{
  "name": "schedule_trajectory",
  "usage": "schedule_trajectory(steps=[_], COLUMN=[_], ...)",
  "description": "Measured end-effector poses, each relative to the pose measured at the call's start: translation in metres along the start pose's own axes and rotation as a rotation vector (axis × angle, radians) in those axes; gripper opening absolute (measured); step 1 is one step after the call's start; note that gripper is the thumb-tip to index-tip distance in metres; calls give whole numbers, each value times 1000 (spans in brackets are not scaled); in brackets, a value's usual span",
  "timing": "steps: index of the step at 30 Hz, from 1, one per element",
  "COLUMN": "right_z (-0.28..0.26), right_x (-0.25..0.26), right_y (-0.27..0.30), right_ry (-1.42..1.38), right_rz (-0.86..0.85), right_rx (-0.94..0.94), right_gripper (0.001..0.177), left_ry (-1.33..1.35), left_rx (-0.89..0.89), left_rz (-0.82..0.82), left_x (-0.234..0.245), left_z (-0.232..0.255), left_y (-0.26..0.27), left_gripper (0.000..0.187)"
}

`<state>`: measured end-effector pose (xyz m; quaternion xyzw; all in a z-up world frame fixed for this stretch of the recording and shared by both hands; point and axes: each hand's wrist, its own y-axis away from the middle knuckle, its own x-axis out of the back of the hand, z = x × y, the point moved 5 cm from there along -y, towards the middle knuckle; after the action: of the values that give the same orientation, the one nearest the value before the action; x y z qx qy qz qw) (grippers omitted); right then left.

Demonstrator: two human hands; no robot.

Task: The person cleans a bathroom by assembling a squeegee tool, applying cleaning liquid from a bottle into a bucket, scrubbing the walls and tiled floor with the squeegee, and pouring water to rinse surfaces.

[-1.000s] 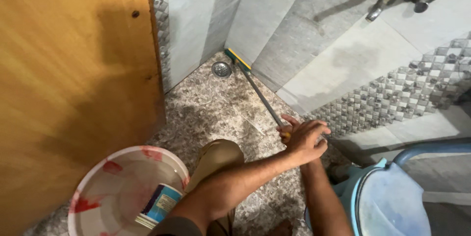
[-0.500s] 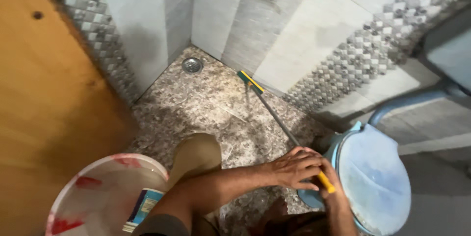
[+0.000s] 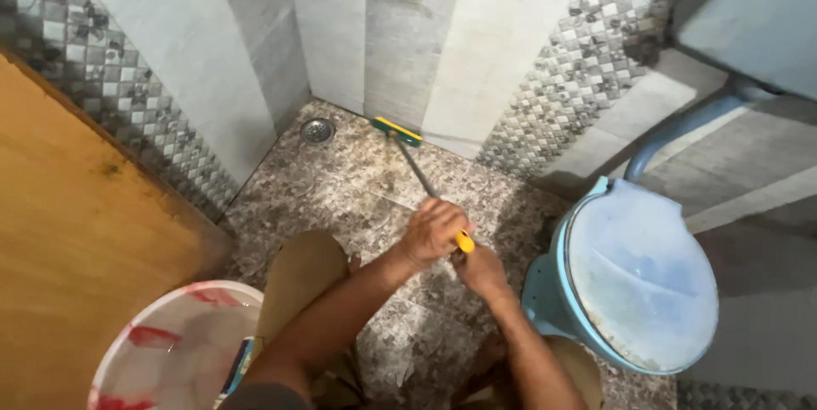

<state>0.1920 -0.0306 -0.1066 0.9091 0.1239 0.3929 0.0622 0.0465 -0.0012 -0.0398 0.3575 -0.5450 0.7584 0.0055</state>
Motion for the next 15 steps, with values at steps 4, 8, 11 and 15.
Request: schedule_trajectory(steps=[4,8,11,15], right_z=[-34,-37,-26,-13], right_x=[-16,-27,-29,-48], right_y=[31,51,53,58], right_ry=[492,473,481,505], right_rz=[-346,-518,-471,-446], right_rx=[27,141,175,212], right_gripper=[64,66,65,63], left_ry=[119,54,36,313], left_rx=[400,526,385,266], left_rz=[-21,-5,-130,-222], left_x=[26,15,-24,-66], left_z=[-44,-74,-56,-8], left_y=[6,29,53,54], left_gripper=[18,19,16,17])
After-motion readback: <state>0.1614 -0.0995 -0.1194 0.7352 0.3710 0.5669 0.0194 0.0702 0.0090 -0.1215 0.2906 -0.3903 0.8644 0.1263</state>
